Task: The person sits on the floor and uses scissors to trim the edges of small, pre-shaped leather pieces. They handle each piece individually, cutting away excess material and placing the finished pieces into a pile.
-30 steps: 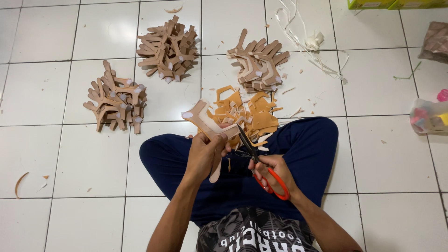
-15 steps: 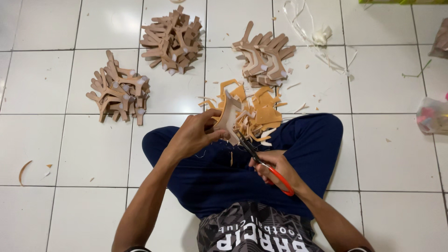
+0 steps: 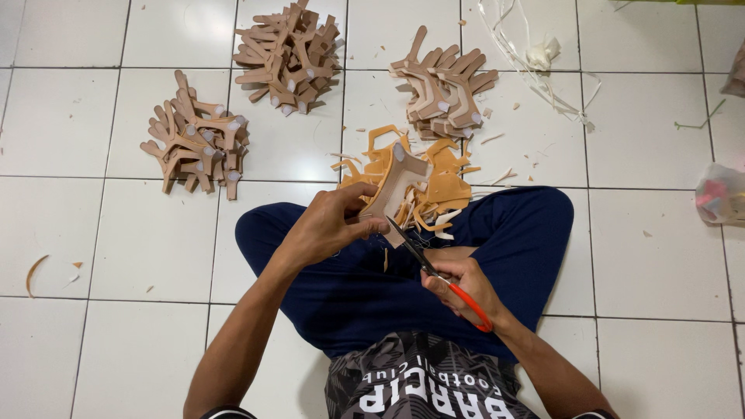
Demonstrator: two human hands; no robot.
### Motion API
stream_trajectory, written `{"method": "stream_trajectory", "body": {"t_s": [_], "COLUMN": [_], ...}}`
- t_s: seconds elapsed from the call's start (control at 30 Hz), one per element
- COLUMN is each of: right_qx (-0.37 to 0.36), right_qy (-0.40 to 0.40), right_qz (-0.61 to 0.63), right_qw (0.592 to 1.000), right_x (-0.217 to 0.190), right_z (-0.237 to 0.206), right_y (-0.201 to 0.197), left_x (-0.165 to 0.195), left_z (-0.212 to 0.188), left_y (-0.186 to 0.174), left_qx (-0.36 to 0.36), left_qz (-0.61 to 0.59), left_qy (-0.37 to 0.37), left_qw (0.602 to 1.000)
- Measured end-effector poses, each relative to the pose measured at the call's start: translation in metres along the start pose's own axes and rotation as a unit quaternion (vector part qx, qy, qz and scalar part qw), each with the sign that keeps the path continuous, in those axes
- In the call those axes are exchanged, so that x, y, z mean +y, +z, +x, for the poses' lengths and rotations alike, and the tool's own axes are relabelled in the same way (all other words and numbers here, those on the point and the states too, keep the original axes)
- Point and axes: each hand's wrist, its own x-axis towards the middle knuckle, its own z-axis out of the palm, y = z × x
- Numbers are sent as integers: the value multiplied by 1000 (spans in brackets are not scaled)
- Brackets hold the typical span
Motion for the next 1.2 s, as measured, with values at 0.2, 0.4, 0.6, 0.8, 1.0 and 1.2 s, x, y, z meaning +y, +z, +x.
{"method": "stream_trajectory", "body": {"t_s": [0.2, 0.4, 0.6, 0.8, 1.0, 1.2], "right_qx": [12, 29, -52, -61, -46, -7], "right_qy": [29, 41, 12, -32, -2, -5], "right_qz": [56, 18, 84, 114, 187, 211], "right_qw": [998, 999, 995, 991, 981, 977], "right_x": [-1, 6, 6, -3, -4, 3], "right_z": [-5, -4, -1, 9, 8, 5], "right_y": [5, 6, 2, 7, 11, 21], "left_x": [-2, -22, -39, -42, -39, -32], "left_z": [-1, 0, -3, -9, -11, -14], "left_y": [1, 8, 12, 36, 61, 82], "left_qx": [-23, -40, -5, -22, 13, 55], "left_qz": [28, -95, -212, -316, -372, -460], "left_qy": [-30, 64, 68, 64, 75, 53], "left_qw": [999, 993, 975, 946, 925, 885]}}
